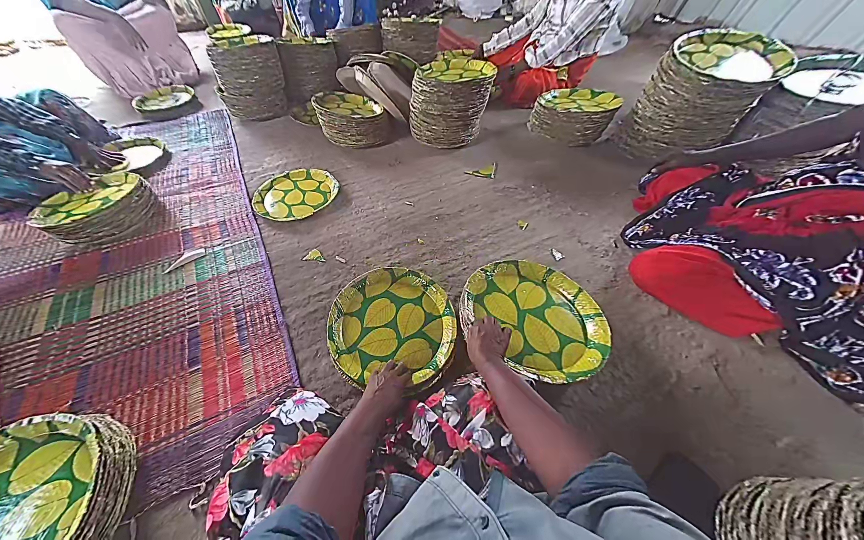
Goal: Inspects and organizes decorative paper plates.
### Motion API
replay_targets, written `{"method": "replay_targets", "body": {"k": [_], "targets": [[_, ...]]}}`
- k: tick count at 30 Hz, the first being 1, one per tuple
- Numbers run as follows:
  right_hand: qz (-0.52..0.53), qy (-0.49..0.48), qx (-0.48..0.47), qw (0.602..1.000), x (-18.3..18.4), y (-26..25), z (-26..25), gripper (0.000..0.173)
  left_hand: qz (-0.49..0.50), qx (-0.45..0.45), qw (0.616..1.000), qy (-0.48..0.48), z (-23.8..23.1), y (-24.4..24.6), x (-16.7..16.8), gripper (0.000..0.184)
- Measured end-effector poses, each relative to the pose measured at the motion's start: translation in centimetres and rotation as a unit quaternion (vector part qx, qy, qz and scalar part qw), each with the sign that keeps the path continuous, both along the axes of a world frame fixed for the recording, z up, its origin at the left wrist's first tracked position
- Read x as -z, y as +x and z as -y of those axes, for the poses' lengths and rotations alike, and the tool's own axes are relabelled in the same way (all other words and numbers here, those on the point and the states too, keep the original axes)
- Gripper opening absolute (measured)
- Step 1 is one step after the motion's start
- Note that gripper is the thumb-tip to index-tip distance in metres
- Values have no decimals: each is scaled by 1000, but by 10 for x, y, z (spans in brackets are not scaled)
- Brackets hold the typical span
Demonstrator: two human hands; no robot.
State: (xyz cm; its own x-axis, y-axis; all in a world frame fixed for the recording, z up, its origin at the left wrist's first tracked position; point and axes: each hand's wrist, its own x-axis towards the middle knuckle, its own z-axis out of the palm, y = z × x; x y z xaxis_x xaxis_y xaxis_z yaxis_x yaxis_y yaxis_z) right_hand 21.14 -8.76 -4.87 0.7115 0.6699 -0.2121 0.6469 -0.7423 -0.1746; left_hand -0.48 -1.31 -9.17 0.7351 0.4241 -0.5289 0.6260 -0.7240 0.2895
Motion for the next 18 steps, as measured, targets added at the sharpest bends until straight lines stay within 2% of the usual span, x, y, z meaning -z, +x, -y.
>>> {"method": "replay_targets", "body": {"k": [5, 7, 9, 11, 12, 14, 15, 16, 18], "targets": [[48, 102, 7, 994, 1, 4, 4, 44, 30, -29, 999, -27, -3, -2, 6, 47], [116, 179, -4, 977, 3, 4, 9, 38, 62, -52, 996, -24, -5, -2, 3, 48], [168, 266, -60, 947, 5, 2, 15, 32, 124, -106, 987, 4, -5, -3, -6, 58], [152, 322, -167, 919, 6, -8, 19, 26, 244, -180, 949, 87, -6, -3, -11, 65], [134, 340, -237, 900, 8, -16, 20, 23, 315, -219, 911, 148, -7, -2, -11, 66], [94, 320, -380, 863, 14, -27, 17, 22, 411, -276, 832, 249, -16, -1, -6, 70], [67, 289, -444, 846, 20, -28, 14, 24, 415, -289, 821, 265, -20, -3, -3, 71], [45, 256, -492, 831, 24, -27, 10, 26, 391, -282, 839, 252, -22, -7, -3, 69], [21, 207, -519, 829, 27, -24, 3, 37, 255, -232, 928, 140, -21, -15, -11, 59]]}}
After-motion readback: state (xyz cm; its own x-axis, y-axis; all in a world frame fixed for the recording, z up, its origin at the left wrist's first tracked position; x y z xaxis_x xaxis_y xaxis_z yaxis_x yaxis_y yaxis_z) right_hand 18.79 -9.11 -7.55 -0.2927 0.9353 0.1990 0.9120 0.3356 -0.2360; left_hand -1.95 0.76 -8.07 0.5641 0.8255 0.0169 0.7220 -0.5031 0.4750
